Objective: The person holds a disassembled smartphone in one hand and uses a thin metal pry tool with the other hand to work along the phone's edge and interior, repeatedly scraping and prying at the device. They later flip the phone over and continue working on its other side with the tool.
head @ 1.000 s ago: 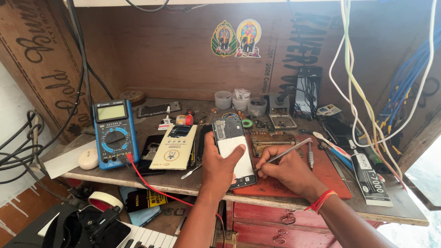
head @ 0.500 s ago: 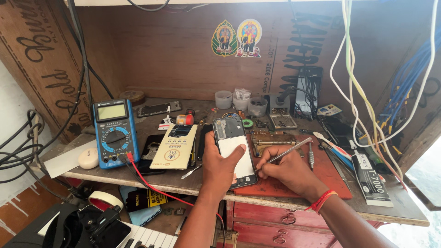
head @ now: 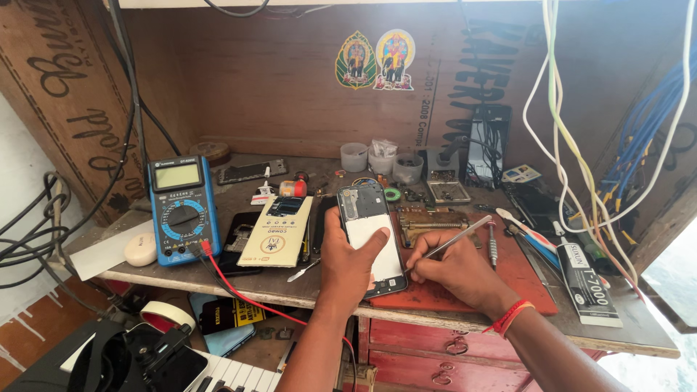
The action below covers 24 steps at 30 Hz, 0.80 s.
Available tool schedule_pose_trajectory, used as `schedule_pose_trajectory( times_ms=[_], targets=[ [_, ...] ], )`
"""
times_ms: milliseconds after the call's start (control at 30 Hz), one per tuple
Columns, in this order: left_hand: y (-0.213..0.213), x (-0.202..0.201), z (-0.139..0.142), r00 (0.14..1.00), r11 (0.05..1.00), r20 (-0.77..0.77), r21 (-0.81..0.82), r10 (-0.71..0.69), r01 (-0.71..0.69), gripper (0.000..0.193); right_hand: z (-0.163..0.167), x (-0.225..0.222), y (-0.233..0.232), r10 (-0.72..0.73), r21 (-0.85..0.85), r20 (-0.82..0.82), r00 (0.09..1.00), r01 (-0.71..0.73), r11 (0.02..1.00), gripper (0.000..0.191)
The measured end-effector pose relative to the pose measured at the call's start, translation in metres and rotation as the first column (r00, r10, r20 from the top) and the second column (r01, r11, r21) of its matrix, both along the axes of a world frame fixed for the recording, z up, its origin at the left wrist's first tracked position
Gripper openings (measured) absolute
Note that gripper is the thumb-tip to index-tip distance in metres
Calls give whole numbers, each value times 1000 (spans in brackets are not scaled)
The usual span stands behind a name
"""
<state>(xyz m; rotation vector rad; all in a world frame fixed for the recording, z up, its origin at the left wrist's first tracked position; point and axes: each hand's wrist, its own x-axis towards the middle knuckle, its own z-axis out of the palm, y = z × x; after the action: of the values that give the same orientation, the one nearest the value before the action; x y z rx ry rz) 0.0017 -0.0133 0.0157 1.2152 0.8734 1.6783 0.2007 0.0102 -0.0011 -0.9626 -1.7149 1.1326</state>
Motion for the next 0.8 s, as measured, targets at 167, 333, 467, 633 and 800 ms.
schedule_pose_trajectory(
  times_ms=[167,333,467,633,800],
  targets=[
    [1,0,-1,1000,1000,-1,7,0,0,42,0,-1,0,-1,5,22,1000,1,1000,4],
    [3,0,-2,1000,1000,-3,14,6,-6,43,0,0,0,13,8,-11,1000,-13,1000,3],
    [4,0,-3,1000,999,-3,38,6,-6,43,-1,0,1,13,12,4,1000,-13,1000,4],
    [2,0,-2,1000,1000,-9,26,11,-10,43,-3,0,2,24,-25,-21,999,-24,999,4],
    [1,0,-1,1000,1000,-18,-2,4,-4,42,-3,0,2,8,-21,-25,1000,-9,1000,4]
  ],
)
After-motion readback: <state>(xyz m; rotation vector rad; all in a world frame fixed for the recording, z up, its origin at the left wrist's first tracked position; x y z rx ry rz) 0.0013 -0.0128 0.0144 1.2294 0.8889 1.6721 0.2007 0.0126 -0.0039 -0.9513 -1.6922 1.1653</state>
